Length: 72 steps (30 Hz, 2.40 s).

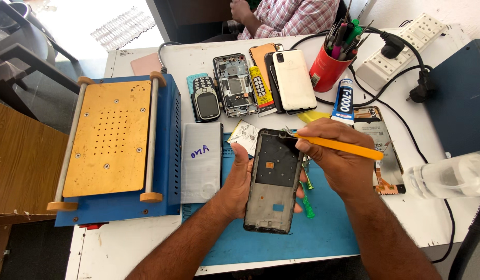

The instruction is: The person holds a disassembled phone frame and uses a yellow pry tool to scrape old adhesive and residue off the frame's inner edges. They then peel a strip of adhesive backing and press the adhesive into the frame, continuing to clean and press the frame edges on the work mat.

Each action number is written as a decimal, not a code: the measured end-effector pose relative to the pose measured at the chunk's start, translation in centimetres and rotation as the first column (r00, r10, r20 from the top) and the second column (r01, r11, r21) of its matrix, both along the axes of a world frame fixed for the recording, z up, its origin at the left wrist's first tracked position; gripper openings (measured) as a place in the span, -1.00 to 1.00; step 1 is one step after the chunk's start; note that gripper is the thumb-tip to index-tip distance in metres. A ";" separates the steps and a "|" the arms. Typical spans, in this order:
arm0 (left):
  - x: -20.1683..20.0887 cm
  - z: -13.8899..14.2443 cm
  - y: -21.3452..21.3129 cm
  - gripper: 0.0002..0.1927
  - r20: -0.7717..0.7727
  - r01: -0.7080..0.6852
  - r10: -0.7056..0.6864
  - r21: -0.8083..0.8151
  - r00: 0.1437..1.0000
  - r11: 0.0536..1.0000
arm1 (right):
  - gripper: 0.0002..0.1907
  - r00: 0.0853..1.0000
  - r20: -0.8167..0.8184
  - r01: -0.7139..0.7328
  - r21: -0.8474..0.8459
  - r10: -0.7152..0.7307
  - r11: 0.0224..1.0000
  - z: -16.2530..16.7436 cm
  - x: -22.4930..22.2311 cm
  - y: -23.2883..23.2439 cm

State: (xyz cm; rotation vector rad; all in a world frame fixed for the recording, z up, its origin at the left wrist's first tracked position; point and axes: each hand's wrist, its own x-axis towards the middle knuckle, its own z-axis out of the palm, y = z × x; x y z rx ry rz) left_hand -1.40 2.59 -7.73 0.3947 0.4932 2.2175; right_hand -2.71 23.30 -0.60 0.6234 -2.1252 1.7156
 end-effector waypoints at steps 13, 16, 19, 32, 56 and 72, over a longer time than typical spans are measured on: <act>-0.1 1.5 -0.4 -0.10 0.011 -0.040 0.045 -0.273 0.999 0.961 | -0.72 0.996 -0.090 0.032 0.308 -0.004 0.951 1.8 0.7 -1.6; 0.3 1.8 -0.4 -0.06 0.008 -0.039 0.043 -0.309 0.999 0.950 | -0.75 0.983 -0.181 0.023 0.309 0.035 0.951 2.1 0.8 -1.9; 0.5 1.9 -0.5 -0.01 -0.039 -0.053 0.044 -0.254 0.998 0.966 | -0.77 0.966 -0.255 0.035 0.298 0.044 0.954 2.1 1.1 -2.0; 0.6 1.8 -0.2 -0.14 -0.247 -0.041 -0.032 -0.287 0.969 0.957 | -0.82 0.987 -0.155 -0.034 0.092 0.048 0.995 1.0 1.7 -2.2; 0.5 2.1 -0.3 -0.54 -0.260 -0.078 -0.001 -0.292 0.966 0.953 | -0.91 0.980 -0.120 -0.132 0.203 0.159 0.970 0.6 1.2 -1.9; 0.9 2.8 0.1 -0.53 -0.120 -0.073 0.036 -0.321 0.992 0.944 | -0.87 0.990 -0.131 -0.037 0.047 0.043 0.998 -0.4 0.6 -3.0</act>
